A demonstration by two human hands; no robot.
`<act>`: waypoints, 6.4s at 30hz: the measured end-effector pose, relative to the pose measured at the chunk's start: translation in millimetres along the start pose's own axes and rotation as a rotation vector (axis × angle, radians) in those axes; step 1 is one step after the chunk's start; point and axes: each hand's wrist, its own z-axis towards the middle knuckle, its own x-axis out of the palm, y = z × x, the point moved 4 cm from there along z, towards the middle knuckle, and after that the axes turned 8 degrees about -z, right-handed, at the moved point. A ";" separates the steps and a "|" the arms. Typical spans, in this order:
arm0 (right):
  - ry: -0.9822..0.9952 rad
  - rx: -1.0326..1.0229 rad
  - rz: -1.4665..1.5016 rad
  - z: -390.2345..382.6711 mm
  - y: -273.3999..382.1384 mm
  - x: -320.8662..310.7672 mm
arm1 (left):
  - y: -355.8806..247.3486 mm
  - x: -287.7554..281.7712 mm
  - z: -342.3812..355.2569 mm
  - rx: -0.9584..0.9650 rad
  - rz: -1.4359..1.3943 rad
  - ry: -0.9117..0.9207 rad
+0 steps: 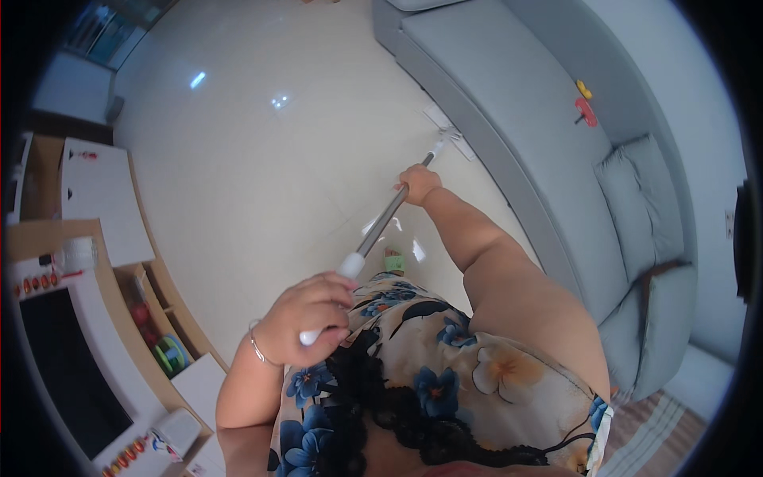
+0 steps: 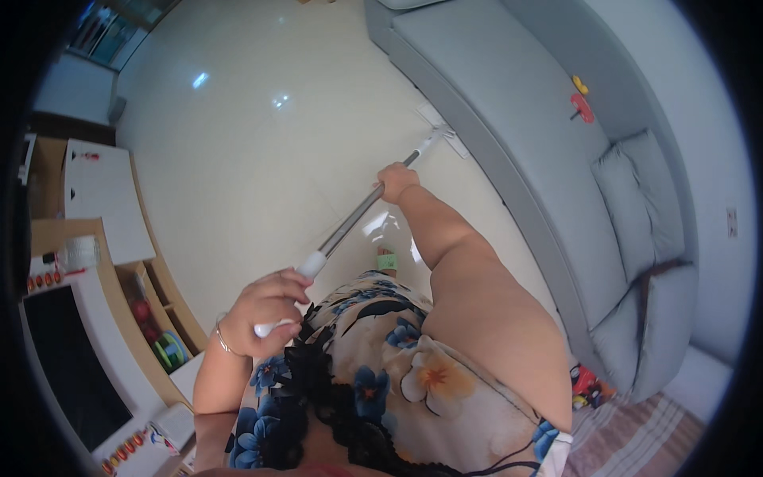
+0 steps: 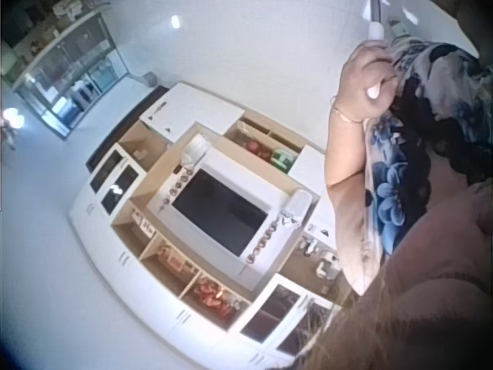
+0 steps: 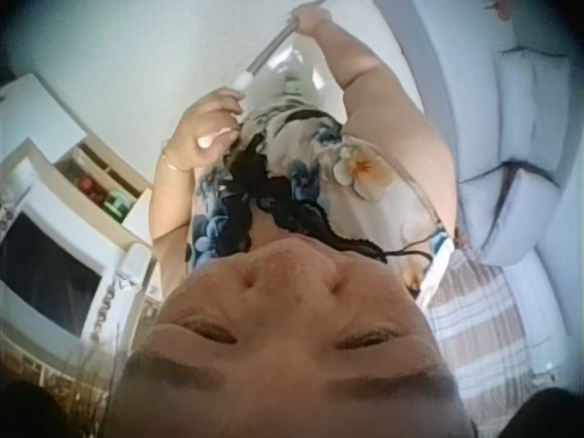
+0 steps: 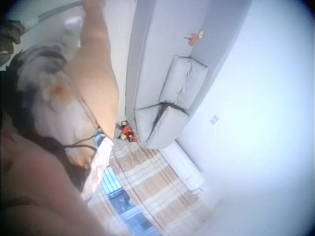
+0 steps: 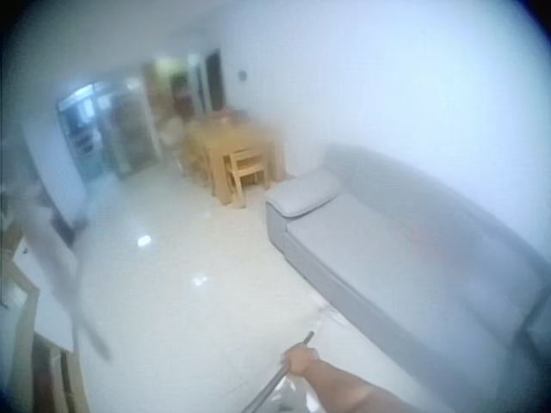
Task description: The person mops the floor using a flat mop.
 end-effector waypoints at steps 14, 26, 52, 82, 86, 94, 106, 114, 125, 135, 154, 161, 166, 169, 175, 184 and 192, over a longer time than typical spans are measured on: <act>0.180 -0.093 -0.118 -2.1 37.9 35.7 | 15.2 15.1 -87.4 -0.024 -0.147 -0.406; 0.329 -0.685 0.016 -144.6 331.0 59.7 | -195.9 5.1 -289.7 0.045 0.168 -0.543; -0.226 -0.598 0.511 9.7 295.2 -27.6 | -41.7 -70.1 -178.6 0.066 -0.060 -0.891; 0.049 -0.569 0.160 220.4 148.2 -59.3 | 49.5 -156.2 42.1 0.001 0.177 -0.482; 0.278 -0.820 0.143 133.1 211.2 -52.5 | -15.8 -126.3 -21.4 0.030 0.113 -0.581; 0.484 -1.492 0.264 -41.9 335.7 13.6 | -124.7 -15.5 -133.0 -0.005 0.102 -0.620; 0.955 -1.911 0.319 -220.4 449.9 46.4 | -210.9 87.7 -231.5 -0.035 0.306 -0.831; 0.722 -1.747 0.236 -131.8 462.0 89.3 | -127.5 73.9 -270.2 -0.001 0.138 -0.944; 0.456 -1.525 0.120 138.4 505.3 95.7 | 19.6 -97.8 -230.5 -0.137 0.150 -1.443; 0.291 -1.083 -0.437 343.5 509.9 114.4 | 171.0 -210.3 -194.3 -0.253 0.218 -1.153; 0.716 -1.873 -0.426 1.8 508.2 120.3 | -47.7 30.6 -262.4 -0.266 0.328 -1.509; 0.997 -2.272 -0.292 -237.5 474.5 97.4 | -196.8 181.2 -252.0 -0.405 0.438 -1.218; 1.207 -2.367 -0.222 -325.7 462.1 93.9 | -238.2 225.3 -222.4 -0.450 0.529 -1.399; 1.147 -2.379 -0.147 -338.6 479.6 110.8 | -236.2 246.5 -243.6 -0.377 0.586 -1.575; 0.898 -2.187 -0.202 -299.5 549.3 146.8 | -205.6 242.5 -306.4 -0.360 0.688 -1.888; 0.825 -1.907 -0.215 -165.1 679.1 143.1 | -189.3 44.2 -354.1 -1.833 0.957 -1.397; 0.790 -1.755 -0.143 9.3 782.9 124.0 | -134.9 -168.8 -409.0 -1.872 0.754 -1.172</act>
